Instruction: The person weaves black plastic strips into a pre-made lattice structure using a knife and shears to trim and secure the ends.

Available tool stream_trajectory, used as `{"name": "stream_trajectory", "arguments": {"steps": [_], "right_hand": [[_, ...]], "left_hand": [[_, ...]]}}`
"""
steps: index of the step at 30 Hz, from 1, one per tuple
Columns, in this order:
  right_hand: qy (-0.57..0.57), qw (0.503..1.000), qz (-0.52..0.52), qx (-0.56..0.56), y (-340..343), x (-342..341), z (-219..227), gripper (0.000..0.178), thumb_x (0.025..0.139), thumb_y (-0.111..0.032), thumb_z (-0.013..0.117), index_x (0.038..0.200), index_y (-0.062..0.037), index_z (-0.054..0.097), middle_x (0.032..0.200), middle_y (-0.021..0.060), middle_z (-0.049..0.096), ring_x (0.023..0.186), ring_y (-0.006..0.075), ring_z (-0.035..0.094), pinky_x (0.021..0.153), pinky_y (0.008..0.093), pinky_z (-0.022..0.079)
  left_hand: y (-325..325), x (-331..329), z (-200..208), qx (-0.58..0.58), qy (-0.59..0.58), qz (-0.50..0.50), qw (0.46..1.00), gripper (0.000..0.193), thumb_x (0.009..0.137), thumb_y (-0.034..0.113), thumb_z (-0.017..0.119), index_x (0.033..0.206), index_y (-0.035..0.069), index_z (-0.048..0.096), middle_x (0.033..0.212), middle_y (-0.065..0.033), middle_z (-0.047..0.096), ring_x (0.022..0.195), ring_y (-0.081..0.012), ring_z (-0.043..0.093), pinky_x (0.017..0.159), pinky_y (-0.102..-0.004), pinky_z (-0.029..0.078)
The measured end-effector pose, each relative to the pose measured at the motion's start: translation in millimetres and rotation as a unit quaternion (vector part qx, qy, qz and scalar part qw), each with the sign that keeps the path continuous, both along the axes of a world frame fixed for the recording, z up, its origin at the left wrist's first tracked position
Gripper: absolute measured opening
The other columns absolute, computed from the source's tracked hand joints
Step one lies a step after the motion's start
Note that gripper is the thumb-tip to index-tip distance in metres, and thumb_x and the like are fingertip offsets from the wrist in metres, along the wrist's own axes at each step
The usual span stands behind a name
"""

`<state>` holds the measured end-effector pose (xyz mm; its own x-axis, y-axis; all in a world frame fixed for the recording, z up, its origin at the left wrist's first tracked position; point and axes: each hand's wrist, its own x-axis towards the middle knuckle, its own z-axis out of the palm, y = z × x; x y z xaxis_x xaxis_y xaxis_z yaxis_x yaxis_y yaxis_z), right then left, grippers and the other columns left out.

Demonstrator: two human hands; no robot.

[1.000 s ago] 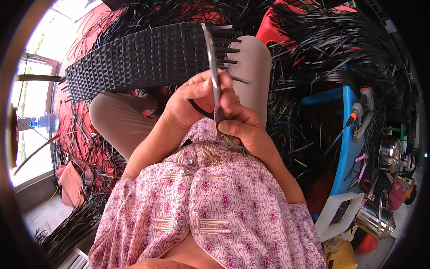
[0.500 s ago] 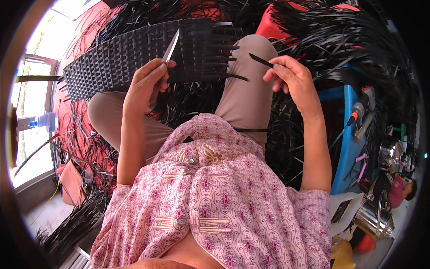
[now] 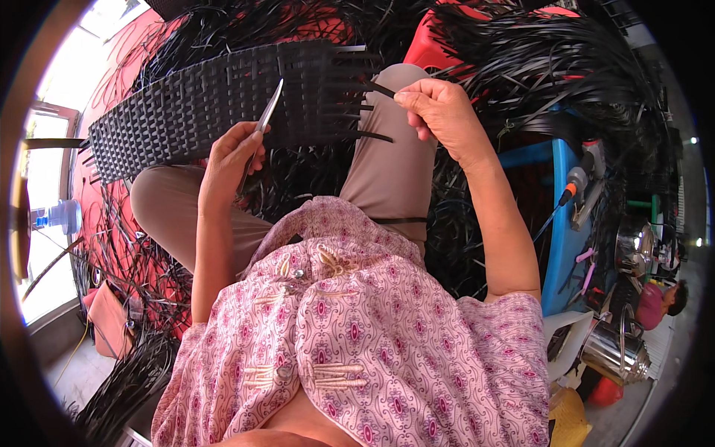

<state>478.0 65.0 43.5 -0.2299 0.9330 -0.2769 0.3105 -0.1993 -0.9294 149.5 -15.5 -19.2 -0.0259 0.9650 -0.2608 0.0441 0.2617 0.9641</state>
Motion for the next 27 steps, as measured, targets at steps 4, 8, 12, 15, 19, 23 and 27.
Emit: {"name": "stream_trajectory", "arguments": {"steps": [4,8,12,15,19,23,27], "right_hand": [[-0.038,0.997,0.014,0.06,2.3,-8.6,6.1,0.015,0.093,-0.016,0.069,0.098,-0.0013,0.068,0.068,-0.001,0.062,0.051,0.0046,0.05,0.047,0.02,0.042],[-0.111,0.966,0.068,0.224,-11.4,-16.4,10.9,0.011,0.092,-0.006,0.065,0.101,0.0008,0.064,0.078,0.0066,0.07,0.058,0.0104,0.061,0.054,0.0249,0.05],[-0.276,0.777,0.131,0.55,-15.0,-23.6,0.6,0.017,0.083,0.003,0.07,0.097,-0.0041,0.064,0.079,0.0078,0.068,0.065,0.0216,0.068,0.061,0.0306,0.054],[-0.236,0.684,0.122,0.68,-22.0,-43.3,-4.2,0.022,0.078,-0.003,0.074,0.098,-0.0101,0.067,0.08,0.0014,0.068,0.069,0.0187,0.069,0.06,0.0299,0.055],[-0.208,0.68,0.133,0.69,-36.0,-62.0,-5.0,0.025,0.073,-0.006,0.076,0.096,-0.0109,0.068,0.089,0.0017,0.065,0.074,0.0182,0.066,0.063,0.0308,0.054],[-0.186,0.713,0.141,0.662,-41.8,-67.9,-7.6,0.023,0.075,-0.007,0.077,0.096,-0.0093,0.068,0.087,0.0035,0.063,0.073,0.0209,0.065,0.065,0.0305,0.054],[-0.006,0.944,0.11,0.309,-65.9,-73.1,-13.8,0.015,0.088,-0.011,0.073,0.1,-0.0035,0.069,0.085,0.0019,0.063,0.071,0.0143,0.062,0.064,0.0267,0.051]], "left_hand": [[-3.2,1.2,-14.5,-0.007,-0.029,0.0,1.0,0.022,0.102,0.02,0.057,0.115,0.004,0.066,0.081,0.0046,0.059,0.066,-0.0021,0.053,0.058,-0.0177,0.039],[-2.0,5.5,-11.1,-0.007,-0.038,-0.004,0.999,0.021,0.102,0.022,0.059,0.11,0.004,0.066,0.08,0.0043,0.059,0.066,-0.0025,0.054,0.056,-0.0171,0.038],[2.4,9.2,-2.7,0.027,-0.111,0.05,0.992,0.024,0.099,0.027,0.064,0.101,0.003,0.066,0.075,0.0022,0.059,0.061,-0.0037,0.051,0.053,-0.0196,0.037],[5.8,31.5,22.7,0.032,-0.177,0.03,0.983,0.026,0.102,0.026,0.059,0.111,0.002,0.064,0.078,0.0014,0.06,0.056,-0.0029,0.046,0.048,-0.0175,0.031],[9.1,51.5,35.4,0.044,-0.223,-0.021,0.974,0.026,0.1,0.023,0.064,0.111,0.001,0.065,0.083,-0.006,0.068,0.054,-0.0028,0.048,0.047,-0.0164,0.033],[6.0,51.1,35.8,0.077,-0.178,-0.03,0.981,0.017,0.094,0.011,0.068,0.108,0.001,0.066,0.08,-0.0067,0.07,0.055,-0.0027,0.05,0.049,-0.0157,0.036],[4.0,45.8,37.5,0.11,-0.174,-0.047,0.977,0.023,0.089,0.005,0.068,0.111,0.0,0.065,0.076,-0.0031,0.067,0.057,-0.0031,0.052,0.05,-0.0176,0.037]]}}
